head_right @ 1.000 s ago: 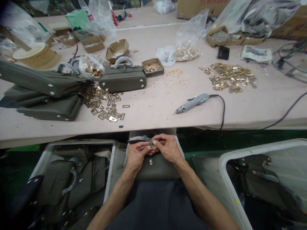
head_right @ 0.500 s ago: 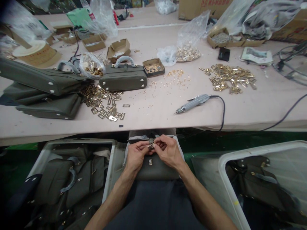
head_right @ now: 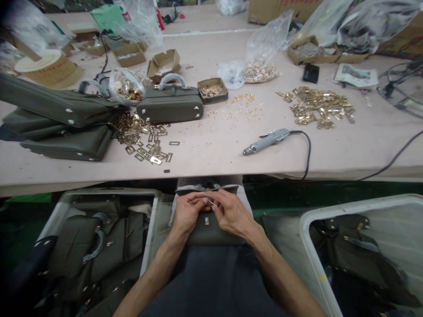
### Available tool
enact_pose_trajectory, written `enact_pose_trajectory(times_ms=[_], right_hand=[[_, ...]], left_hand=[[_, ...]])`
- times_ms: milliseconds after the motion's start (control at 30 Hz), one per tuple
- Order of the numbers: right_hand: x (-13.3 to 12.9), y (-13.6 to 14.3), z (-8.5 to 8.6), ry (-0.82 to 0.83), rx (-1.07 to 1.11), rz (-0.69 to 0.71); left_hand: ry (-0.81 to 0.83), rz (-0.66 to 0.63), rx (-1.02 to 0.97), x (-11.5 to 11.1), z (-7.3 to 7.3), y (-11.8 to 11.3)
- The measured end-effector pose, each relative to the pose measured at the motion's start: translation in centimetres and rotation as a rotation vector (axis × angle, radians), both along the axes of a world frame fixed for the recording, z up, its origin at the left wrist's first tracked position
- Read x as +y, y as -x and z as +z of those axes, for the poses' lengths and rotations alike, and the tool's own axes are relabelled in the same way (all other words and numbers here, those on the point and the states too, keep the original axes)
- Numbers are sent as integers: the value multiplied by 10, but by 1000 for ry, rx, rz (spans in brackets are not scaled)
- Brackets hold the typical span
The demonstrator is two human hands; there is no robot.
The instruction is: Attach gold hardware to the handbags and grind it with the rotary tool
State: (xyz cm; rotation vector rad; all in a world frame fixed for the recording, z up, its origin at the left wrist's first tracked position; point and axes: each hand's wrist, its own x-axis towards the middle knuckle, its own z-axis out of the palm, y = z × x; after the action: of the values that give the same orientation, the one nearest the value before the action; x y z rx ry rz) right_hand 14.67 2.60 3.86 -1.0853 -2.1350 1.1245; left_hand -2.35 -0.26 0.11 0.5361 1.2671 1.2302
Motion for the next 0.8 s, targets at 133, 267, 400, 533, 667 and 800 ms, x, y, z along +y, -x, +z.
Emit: enact_pose_trajectory(times_ms=[133, 267, 400, 533, 667, 800], right_hand=[[2, -1, -6, 210, 180, -151], [9, 3, -11, 295, 263, -315], [15, 11, -16, 370, 340, -347], [16, 18, -21, 424, 407, -334], [16, 20, -23, 343, 339, -315], [16, 18, -23, 293, 269, -294]], left_hand=[[16, -3, -20, -1, -2, 1], [28, -4, -27, -3, -3, 1], [12, -26, -41, -4, -3, 2], [-11, -45, -56, -5, -2, 3], [-35, -58, -68, -6, 2, 4], [-47, -70, -88, -6, 5, 4]])
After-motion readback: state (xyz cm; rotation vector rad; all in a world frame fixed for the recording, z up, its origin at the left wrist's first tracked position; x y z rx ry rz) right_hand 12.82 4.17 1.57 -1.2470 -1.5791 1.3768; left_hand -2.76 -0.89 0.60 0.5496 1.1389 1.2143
